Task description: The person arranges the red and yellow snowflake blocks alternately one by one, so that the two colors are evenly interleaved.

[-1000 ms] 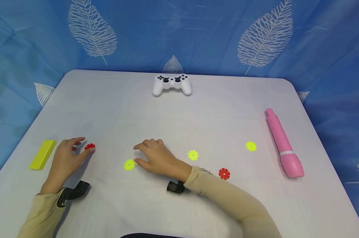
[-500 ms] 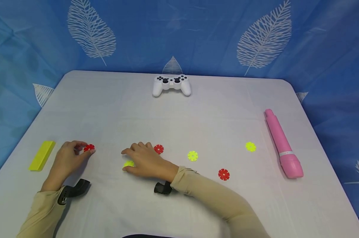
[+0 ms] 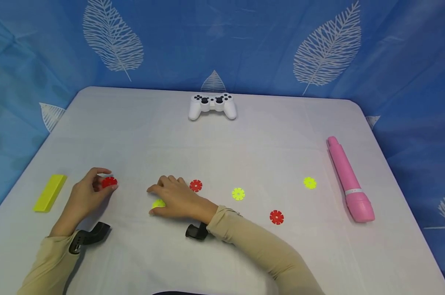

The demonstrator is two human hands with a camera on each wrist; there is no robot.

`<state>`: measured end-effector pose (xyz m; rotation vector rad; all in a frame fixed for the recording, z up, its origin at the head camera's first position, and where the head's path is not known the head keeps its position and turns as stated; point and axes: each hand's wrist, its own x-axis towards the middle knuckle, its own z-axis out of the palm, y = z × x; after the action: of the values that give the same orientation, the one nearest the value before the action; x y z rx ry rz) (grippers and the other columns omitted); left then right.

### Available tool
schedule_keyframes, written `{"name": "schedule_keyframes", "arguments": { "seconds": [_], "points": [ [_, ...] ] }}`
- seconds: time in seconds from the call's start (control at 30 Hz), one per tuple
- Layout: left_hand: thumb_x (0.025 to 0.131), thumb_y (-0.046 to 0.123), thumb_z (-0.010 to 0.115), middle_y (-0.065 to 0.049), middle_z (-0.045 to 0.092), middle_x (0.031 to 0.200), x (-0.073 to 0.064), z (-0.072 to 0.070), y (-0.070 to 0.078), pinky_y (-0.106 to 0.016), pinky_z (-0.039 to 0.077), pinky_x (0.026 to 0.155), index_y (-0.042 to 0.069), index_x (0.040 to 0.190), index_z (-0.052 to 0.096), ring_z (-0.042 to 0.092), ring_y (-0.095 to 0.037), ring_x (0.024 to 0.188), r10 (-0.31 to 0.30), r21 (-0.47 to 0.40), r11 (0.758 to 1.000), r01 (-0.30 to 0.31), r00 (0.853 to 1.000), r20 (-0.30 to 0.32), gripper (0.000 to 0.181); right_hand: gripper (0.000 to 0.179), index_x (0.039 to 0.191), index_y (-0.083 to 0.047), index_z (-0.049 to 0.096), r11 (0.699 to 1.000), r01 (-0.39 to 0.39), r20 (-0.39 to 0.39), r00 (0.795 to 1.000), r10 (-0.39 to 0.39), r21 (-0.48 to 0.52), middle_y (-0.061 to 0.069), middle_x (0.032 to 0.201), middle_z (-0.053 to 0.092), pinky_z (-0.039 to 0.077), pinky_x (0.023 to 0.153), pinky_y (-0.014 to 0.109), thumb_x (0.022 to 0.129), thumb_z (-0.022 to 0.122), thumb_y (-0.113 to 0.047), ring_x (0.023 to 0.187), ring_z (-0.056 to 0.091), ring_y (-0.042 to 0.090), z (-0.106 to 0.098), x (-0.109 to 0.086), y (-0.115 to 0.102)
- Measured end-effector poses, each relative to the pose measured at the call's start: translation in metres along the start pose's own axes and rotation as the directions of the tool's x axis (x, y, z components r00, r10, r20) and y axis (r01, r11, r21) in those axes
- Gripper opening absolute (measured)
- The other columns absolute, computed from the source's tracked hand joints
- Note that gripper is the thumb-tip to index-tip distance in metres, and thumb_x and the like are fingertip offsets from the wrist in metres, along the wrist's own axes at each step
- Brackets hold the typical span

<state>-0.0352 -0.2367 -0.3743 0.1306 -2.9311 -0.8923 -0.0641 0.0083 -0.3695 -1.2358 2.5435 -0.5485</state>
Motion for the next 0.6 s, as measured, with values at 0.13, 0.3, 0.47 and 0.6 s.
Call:
{"name": "schedule_keyframes", "arguments": {
  "seconds": [0.13,0.3,0.47,0.6],
  "points": [
    [0.078,0.003,0.067,-0.014,0.059,0.075,0.003,0.003,-0.001,-0.022,0.036,0.053,0.007,0.111,0.058,0.047,-0.017,0.063,0.107,-0.004,0.994,-0.107,0.994,-0.039,0.034,0.049,0.125,-0.022,0.052,1.000,0.005,0.007,1.000,-0.005,0.002,-0.004,0.111,0.051,0.032,0.076,0.021,0.082,0.062,-0.043,0.098,0.045,0.011,0.000,0.000,0.001],
    [0.080,0.005,0.066,-0.015,0.066,0.085,0.009,0.008,-0.002,-0.016,0.040,0.057,0.006,0.104,0.065,0.053,-0.016,0.067,0.163,-0.033,0.986,-0.166,0.984,-0.077,0.023,0.048,0.125,-0.022,0.052,1.000,0.009,0.011,1.000,-0.009,0.005,-0.003,0.113,0.051,0.031,0.076,0.021,0.083,0.061,-0.043,0.100,0.045,0.011,0.001,-0.001,0.002],
    [0.079,0.006,0.068,-0.018,0.067,0.092,0.019,0.014,0.003,-0.017,0.042,0.064,0.002,0.099,0.067,0.059,-0.022,0.077,0.182,-0.055,0.981,-0.188,0.979,-0.094,0.021,0.046,0.125,-0.022,0.052,1.000,0.015,0.013,1.000,-0.015,0.011,-0.003,0.115,0.051,0.033,0.079,0.023,0.084,0.059,-0.042,0.103,0.046,0.011,0.002,-0.001,0.003],
    [0.079,0.010,0.069,-0.018,0.067,0.091,0.033,0.021,0.012,-0.026,0.044,0.064,0.002,0.103,0.066,0.059,-0.024,0.076,0.184,-0.064,0.980,-0.188,0.981,-0.063,0.026,0.046,0.125,-0.021,0.052,1.000,0.022,0.018,1.000,-0.022,0.007,-0.003,0.116,0.051,0.034,0.081,0.023,0.084,0.059,-0.042,0.105,0.046,0.011,0.002,-0.001,0.004]
  ]
}}
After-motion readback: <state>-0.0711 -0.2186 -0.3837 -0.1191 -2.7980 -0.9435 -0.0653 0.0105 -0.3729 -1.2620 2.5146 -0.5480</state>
